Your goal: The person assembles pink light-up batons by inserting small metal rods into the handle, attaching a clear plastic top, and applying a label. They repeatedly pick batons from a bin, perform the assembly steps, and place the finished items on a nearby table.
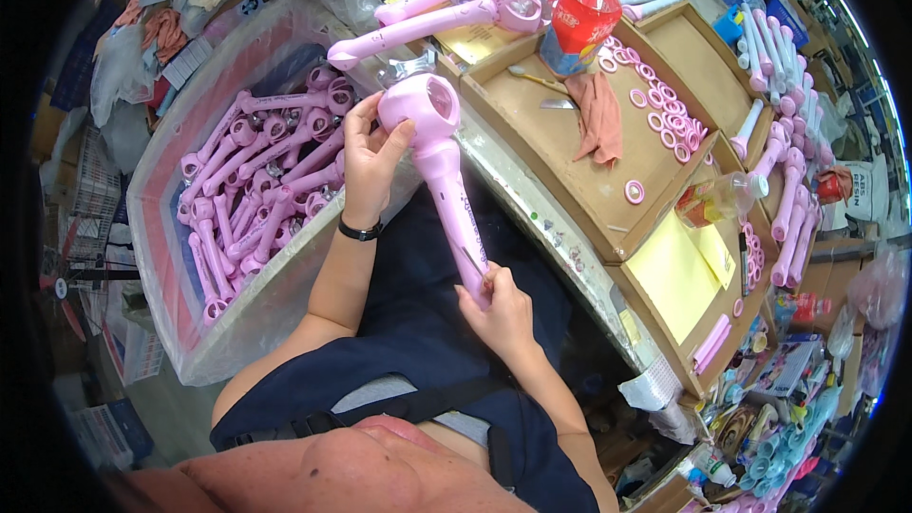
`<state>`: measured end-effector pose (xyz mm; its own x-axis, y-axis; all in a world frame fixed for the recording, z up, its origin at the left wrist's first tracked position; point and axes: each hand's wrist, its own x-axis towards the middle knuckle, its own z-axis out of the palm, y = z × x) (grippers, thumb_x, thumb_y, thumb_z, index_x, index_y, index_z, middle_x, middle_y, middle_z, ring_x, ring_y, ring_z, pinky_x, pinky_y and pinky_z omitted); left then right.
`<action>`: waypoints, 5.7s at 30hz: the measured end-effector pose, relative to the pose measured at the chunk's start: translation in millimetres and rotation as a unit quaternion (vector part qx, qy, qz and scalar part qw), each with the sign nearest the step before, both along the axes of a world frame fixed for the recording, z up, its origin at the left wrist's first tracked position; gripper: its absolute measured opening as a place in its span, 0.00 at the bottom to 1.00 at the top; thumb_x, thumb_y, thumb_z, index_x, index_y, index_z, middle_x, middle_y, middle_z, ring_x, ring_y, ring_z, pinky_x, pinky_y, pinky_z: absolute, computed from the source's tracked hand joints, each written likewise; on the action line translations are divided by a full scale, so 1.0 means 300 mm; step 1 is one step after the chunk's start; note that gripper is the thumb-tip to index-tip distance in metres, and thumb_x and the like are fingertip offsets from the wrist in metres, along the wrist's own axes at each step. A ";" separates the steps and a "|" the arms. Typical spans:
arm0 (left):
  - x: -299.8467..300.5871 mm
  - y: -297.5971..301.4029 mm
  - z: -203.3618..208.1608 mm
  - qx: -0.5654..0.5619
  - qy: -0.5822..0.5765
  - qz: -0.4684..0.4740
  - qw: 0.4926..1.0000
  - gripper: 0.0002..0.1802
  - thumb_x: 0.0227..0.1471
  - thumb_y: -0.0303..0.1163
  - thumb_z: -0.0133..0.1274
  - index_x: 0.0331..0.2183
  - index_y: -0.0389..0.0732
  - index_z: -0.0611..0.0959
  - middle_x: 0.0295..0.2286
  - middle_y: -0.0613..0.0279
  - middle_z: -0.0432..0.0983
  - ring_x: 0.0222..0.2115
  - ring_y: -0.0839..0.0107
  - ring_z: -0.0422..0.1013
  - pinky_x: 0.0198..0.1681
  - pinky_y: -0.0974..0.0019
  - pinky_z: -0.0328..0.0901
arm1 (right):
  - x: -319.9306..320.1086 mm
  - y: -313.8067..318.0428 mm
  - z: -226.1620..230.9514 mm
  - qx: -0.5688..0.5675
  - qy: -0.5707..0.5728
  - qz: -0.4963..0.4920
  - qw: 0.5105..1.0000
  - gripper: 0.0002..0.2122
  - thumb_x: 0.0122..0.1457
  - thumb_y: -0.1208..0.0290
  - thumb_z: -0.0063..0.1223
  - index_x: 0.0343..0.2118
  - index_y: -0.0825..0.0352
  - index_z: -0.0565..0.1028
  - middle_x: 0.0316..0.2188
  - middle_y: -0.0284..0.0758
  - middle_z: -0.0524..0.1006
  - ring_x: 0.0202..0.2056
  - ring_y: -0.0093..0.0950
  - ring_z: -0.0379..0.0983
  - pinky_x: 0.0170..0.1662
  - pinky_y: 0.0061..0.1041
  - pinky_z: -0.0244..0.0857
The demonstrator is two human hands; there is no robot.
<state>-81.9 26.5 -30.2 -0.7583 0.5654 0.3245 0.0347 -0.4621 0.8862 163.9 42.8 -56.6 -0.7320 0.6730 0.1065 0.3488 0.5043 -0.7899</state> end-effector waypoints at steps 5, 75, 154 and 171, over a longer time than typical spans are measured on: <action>0.011 -0.009 0.023 0.022 0.010 -0.015 1.000 0.29 0.51 0.25 0.56 0.51 0.33 0.62 0.47 0.55 0.64 0.46 0.69 0.66 0.49 0.67 0.64 | 0.009 -0.001 -0.006 -0.055 0.022 0.020 0.998 0.20 0.45 0.68 0.65 0.26 0.65 0.60 0.37 0.49 0.76 0.21 0.37 0.72 0.24 0.25 0.66; 0.033 -0.065 0.031 0.035 -0.141 -0.174 0.974 0.43 0.50 0.66 0.38 0.48 0.35 0.68 0.36 0.53 0.74 0.28 0.70 0.74 0.30 0.69 0.71 | -0.036 0.094 0.146 -0.097 -0.006 -0.059 0.994 0.09 0.53 0.65 0.57 0.30 0.66 0.73 0.22 0.36 0.74 0.23 0.29 0.72 0.28 0.23 0.66; 0.178 0.013 -0.010 -0.004 -0.172 -0.339 0.925 0.27 0.51 0.44 0.52 0.47 0.37 0.67 0.34 0.53 0.73 0.28 0.70 0.73 0.32 0.66 0.70 | -0.047 -0.096 -0.225 -0.132 0.263 0.043 0.955 0.21 0.48 0.75 0.63 0.31 0.66 0.56 0.48 0.57 0.68 0.36 0.30 0.73 0.35 0.24 0.68; 0.184 0.003 -0.030 -0.003 -0.170 -0.371 0.913 0.29 0.49 0.37 0.53 0.50 0.38 0.62 0.32 0.55 0.71 0.27 0.69 0.71 0.30 0.67 0.69 | -0.038 -0.102 -0.247 -0.164 0.271 0.054 0.947 0.20 0.49 0.75 0.62 0.31 0.66 0.56 0.49 0.57 0.67 0.37 0.28 0.72 0.37 0.24 0.68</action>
